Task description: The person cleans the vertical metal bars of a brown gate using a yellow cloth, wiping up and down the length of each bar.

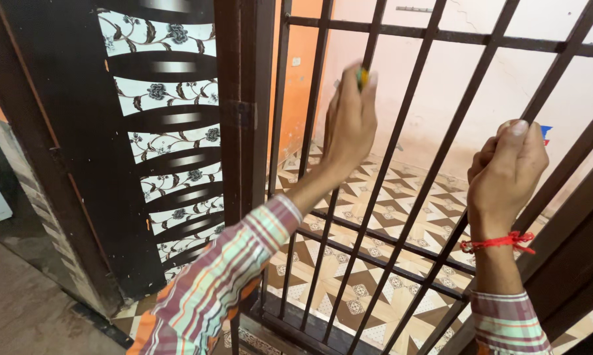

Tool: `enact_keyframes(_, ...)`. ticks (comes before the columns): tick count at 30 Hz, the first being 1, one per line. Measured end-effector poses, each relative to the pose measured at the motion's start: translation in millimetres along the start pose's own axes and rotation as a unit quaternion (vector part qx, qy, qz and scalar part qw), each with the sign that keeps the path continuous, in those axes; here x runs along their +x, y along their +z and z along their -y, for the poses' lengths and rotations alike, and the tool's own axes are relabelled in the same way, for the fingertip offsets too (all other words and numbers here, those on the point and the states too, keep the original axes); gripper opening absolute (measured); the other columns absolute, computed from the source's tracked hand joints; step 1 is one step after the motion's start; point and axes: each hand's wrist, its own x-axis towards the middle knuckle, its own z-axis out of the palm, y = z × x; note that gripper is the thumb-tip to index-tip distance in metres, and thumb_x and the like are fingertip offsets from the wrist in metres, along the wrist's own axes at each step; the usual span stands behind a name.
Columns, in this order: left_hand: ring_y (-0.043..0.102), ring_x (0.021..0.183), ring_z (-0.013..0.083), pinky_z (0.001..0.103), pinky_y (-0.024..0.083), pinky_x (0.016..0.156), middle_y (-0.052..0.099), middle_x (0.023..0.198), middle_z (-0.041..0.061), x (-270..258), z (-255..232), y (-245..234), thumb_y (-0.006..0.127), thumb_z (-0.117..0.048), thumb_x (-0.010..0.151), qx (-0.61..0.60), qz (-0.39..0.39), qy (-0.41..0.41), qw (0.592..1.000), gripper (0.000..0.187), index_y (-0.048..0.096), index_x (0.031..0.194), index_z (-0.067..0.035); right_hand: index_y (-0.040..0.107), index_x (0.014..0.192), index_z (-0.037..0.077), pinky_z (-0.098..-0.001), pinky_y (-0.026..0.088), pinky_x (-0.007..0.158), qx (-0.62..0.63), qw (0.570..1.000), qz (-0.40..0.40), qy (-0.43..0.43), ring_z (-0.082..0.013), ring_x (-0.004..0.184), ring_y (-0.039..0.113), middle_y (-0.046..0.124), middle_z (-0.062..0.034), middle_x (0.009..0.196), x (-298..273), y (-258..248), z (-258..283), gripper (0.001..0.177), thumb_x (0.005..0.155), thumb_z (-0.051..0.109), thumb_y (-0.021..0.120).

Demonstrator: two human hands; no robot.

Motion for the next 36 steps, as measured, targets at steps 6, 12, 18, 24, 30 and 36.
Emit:
enact_keyframes(6, 0.043, 0.064, 0.0108, 0.032, 0.041, 0.053, 0.048, 0.085, 0.007, 13.1, -25.6, -2.1, 0.039, -0.030, 0.110, -0.024, -0.029, -0.015, 0.999, 0.056, 0.034, 0.152, 0.007, 0.039, 0.089, 0.013, -0.0233, 0.024, 0.038, -0.022, 1.000, -0.003, -0.004, -0.0049, 0.048, 0.030, 0.034, 0.0047, 0.065, 2.0, 1.7, 2.5, 0.037, 0.121, 0.033, 0.036)
enact_keyframes(12, 0.051, 0.060, 0.0110, 0.033, 0.041, 0.054, 0.056, 0.074, 0.003, 29.7, -19.4, 5.4, 0.043, -0.024, 0.111, 0.043, -0.069, 0.025, 0.996, 0.036, 0.058, 0.129, 0.002, 0.039, 0.090, 0.013, -0.0230, 0.021, 0.039, -0.007, 1.000, 0.002, 0.002, -0.0044, 0.048, 0.028, 0.032, 0.0055, 0.065, 0.3, 1.2, 6.2, 0.037, 0.120, 0.033, 0.036)
enact_keyframes(18, 0.058, 0.048, 0.0092, 0.031, 0.044, 0.042, 0.056, 0.060, -0.003, 17.9, -18.2, -4.0, 0.044, -0.027, 0.108, 0.029, -0.035, -0.003, 0.999, 0.025, 0.057, 0.105, -0.006, 0.040, 0.089, 0.014, -0.0232, 0.023, 0.039, -0.001, 1.000, 0.007, -0.014, -0.0049, 0.048, 0.030, 0.034, 0.0051, 0.065, 3.1, 2.2, 4.7, 0.037, 0.121, 0.032, 0.037)
enact_keyframes(24, 0.051, 0.056, 0.0125, 0.034, 0.043, 0.052, 0.052, 0.069, 0.002, 29.1, -16.9, 0.5, 0.051, -0.032, 0.111, 0.042, -0.036, -0.037, 0.998, 0.031, 0.055, 0.101, -0.004, 0.039, 0.089, 0.014, -0.0222, 0.024, 0.040, 0.014, 1.000, 0.002, 0.002, -0.0044, 0.049, 0.030, 0.036, 0.0050, 0.066, 0.4, 1.6, 7.3, 0.035, 0.121, 0.030, 0.037)
enact_keyframes(30, 0.055, 0.089, 0.0185, 0.036, 0.053, 0.080, 0.051, 0.119, 0.015, 7.9, -5.0, 9.2, 0.041, -0.020, 0.117, -0.012, -0.064, 0.097, 0.993, 0.051, 0.028, 0.160, 0.005, 0.039, 0.085, 0.015, -0.0232, 0.029, 0.036, -0.045, 0.999, -0.008, -0.017, -0.0054, 0.047, 0.033, 0.037, 0.0045, 0.064, 2.4, 0.7, 1.5, 0.038, 0.120, 0.030, 0.035)
enact_keyframes(36, 0.062, 0.083, 0.0133, 0.024, 0.056, 0.064, 0.062, 0.122, 0.015, -2.4, -6.8, -3.7, 0.041, -0.018, 0.113, 0.021, -0.046, 0.126, 0.991, 0.053, 0.026, 0.160, 0.000, 0.039, 0.087, 0.014, -0.0232, 0.027, 0.037, -0.039, 0.999, -0.004, -0.021, -0.0051, 0.047, 0.033, 0.036, 0.0047, 0.065, 1.9, 1.0, 4.0, 0.039, 0.120, 0.033, 0.035)
